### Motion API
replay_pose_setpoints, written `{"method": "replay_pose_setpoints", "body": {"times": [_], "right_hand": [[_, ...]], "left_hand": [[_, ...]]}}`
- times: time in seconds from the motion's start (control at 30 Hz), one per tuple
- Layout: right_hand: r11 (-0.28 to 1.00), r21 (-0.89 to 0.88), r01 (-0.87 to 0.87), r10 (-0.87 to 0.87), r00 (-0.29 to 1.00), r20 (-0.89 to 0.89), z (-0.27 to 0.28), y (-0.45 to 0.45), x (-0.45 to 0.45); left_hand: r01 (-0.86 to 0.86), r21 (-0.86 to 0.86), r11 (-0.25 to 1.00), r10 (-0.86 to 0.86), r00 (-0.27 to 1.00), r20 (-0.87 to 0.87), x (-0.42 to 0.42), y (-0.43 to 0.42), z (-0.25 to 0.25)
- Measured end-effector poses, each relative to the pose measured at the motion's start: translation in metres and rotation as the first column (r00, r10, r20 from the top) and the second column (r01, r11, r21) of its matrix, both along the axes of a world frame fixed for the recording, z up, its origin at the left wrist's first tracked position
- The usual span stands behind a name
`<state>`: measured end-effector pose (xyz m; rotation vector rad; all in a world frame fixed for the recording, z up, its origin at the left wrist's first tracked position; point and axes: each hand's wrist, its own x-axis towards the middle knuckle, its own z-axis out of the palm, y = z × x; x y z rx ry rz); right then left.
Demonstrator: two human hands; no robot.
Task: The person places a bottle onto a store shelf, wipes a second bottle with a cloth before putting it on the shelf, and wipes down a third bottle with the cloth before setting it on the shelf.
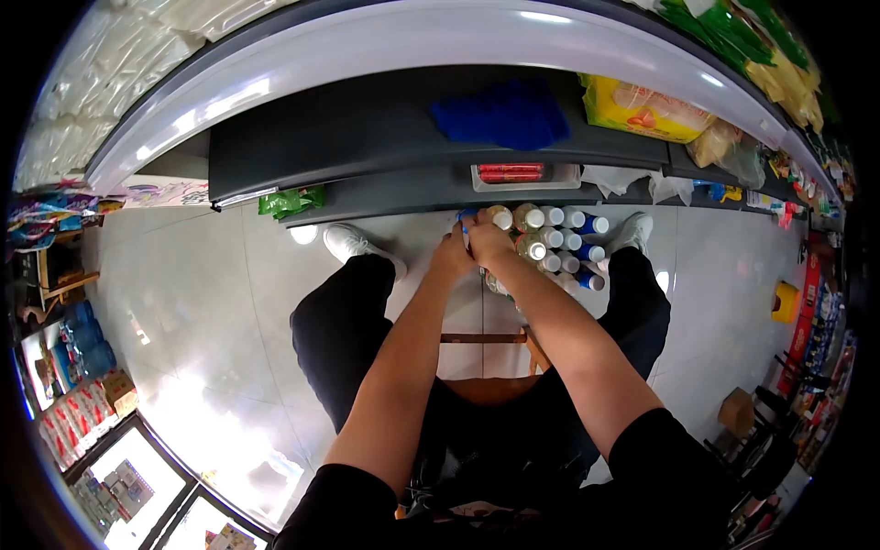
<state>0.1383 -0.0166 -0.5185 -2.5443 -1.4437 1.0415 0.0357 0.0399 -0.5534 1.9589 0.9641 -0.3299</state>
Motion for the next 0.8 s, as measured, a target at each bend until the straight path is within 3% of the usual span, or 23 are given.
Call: {"method": "replay_pose_setpoints", "body": {"times": [0.13,0.27,0.4,0.43,0.5,0.57,0.63,0.67,0.7,0.73,0.77,0.8], "right_hand": [[0.994,-0.097,-0.060,0.059,0.998,-0.010,-0.018,0.010,0.010],[0.993,-0.018,-0.115,0.115,0.993,-0.008,-0.029,0.012,0.015],[0.982,0.047,-0.182,0.185,0.978,-0.093,0.000,0.004,0.015],[0.976,0.150,-0.155,0.170,0.981,-0.095,0.009,0.000,0.013],[0.967,0.245,-0.073,0.116,0.980,-0.163,0.041,-0.009,0.010],[0.969,0.239,-0.070,0.119,0.973,-0.198,0.089,-0.019,0.008],[0.884,0.467,-0.012,0.115,0.975,-0.193,0.112,-0.030,-0.007],[0.849,0.521,-0.087,0.219,0.955,-0.198,0.110,-0.033,-0.009],[0.846,0.533,-0.008,0.144,0.967,-0.212,0.115,-0.036,-0.017],[0.850,0.526,0.006,0.114,0.974,-0.196,0.132,-0.042,-0.021],[0.821,0.571,0.018,0.129,0.968,-0.217,0.148,-0.048,-0.021],[0.774,0.633,0.013,0.109,0.982,-0.154,0.153,-0.065,-0.016]], "left_hand": [[0.000,-0.053,0.999,0.003,0.998,0.058,0.003,-0.003,-0.015],[-0.028,-0.067,0.997,0.035,0.993,0.116,0.009,-0.005,0.004],[0.072,-0.027,0.997,-0.069,0.992,0.102,0.008,0.006,0.027],[0.099,-0.034,0.994,-0.096,0.992,0.086,0.004,0.009,0.029],[0.093,0.086,0.992,-0.105,0.984,0.145,-0.013,0.011,-0.017],[0.221,0.137,0.966,-0.243,0.955,0.172,-0.020,0.024,0.026],[0.284,0.120,0.951,-0.308,0.882,0.357,-0.037,0.034,0.049],[0.430,-0.022,0.903,-0.379,0.817,0.434,-0.036,0.046,0.040],[0.519,0.077,0.851,-0.483,0.718,0.501,-0.041,0.053,0.012],[0.497,-0.020,0.867,-0.420,0.752,0.509,-0.034,0.046,0.076],[0.482,0.016,0.876,-0.414,0.734,0.539,-0.035,0.040,0.104],[0.458,-0.076,0.886,-0.367,0.792,0.488,-0.022,0.017,0.134]]}}
